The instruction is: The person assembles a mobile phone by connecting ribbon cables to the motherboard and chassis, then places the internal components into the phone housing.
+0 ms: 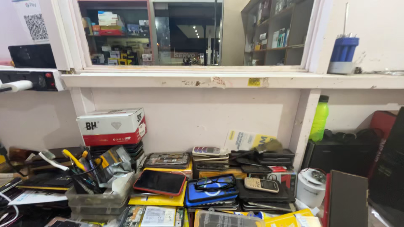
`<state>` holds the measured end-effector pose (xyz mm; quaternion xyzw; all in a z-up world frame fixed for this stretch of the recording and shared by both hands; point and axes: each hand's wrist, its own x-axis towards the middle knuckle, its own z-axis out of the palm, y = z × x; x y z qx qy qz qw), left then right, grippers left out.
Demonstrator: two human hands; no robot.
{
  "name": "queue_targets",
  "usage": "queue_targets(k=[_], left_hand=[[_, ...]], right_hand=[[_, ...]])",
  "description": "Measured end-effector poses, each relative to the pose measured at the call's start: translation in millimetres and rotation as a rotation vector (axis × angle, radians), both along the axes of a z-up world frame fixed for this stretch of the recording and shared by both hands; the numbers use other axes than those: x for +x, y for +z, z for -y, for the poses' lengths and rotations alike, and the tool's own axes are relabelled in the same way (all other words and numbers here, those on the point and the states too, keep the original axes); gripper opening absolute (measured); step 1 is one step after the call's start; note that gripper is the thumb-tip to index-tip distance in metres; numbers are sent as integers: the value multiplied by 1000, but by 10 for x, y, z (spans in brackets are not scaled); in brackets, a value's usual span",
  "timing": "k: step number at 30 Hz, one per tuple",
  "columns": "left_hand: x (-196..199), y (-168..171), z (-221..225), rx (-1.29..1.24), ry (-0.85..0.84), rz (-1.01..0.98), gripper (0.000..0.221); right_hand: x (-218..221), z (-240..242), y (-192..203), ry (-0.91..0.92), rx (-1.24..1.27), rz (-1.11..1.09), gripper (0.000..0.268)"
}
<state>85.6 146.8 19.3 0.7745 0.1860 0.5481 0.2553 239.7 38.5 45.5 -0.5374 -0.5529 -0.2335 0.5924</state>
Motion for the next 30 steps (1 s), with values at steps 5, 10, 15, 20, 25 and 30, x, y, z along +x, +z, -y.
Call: queue_targets(k=[5,10,15,20,25,30], left_hand=[[118,-131,-77,-32,4,-18,12],[216,-130,-147,-60,8,-36,11],[235,-133,-111,-126,23,-60,11],[144,-148,13,-217,58,-87,10],[-28,-297,263,-293,103,-107,10],[-413,-475,936,-327,134,-101,9]], right_hand=[[66,3,-31,1,-34,-19,18],[129,-5,-2,3,-62,-42,18],[141,39,-8,14,-130,-80,18],[98,115,-54,39,-237,-138,18],[4,319,-229,38,-362,-235,18],[-293,919,-516,-5,-524,-337,18]])
